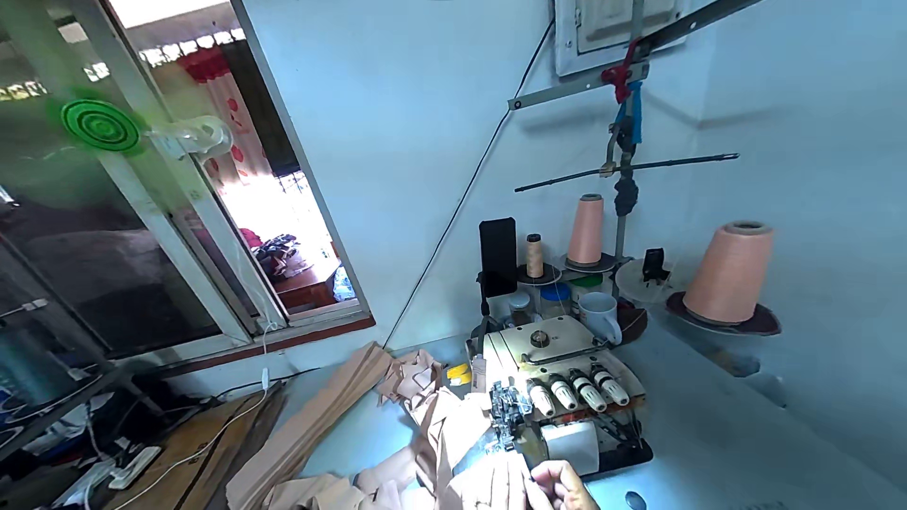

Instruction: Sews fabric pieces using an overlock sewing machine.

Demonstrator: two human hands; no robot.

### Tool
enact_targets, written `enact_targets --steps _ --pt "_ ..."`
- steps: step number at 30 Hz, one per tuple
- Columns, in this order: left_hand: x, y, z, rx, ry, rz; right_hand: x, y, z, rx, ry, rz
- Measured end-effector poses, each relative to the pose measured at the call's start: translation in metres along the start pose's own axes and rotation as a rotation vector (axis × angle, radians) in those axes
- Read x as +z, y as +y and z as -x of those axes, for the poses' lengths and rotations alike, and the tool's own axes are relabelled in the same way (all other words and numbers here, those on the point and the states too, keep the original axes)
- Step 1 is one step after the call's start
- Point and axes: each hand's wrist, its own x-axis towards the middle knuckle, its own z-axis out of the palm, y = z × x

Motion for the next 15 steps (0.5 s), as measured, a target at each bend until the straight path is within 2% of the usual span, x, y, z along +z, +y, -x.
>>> enact_targets --steps 2,5,9,12,14,15 --pt "-0.005 0.002 -0.004 -0.029 -0.069 0.013 0.001 0.0 -0.003 0.019 0.011 -0.005" --pt "0.016 -0.009 -0.004 0.045 0.114 -0.059 0.003 0.003 -0.006 0.05 0.022 -0.025" --pt "0.013 -0.021 -0.009 0.077 0.106 0.117 0.005 0.001 -0.009 0.122 0.013 -0.023" --pt "-0.009 -0.021 -0.024 -0.049 -0.041 0.297 0.006 0.001 -0.014 0.126 0.004 0.024" --pt "-0.022 -0.026 -0.042 -0.162 -0.216 0.321 0.006 0.003 -0.015 0.125 0.015 0.03" --pt "-0.016 -0.036 -0.051 -0.161 -0.23 0.305 0.005 0.003 -0.014 0.133 0.021 0.022"
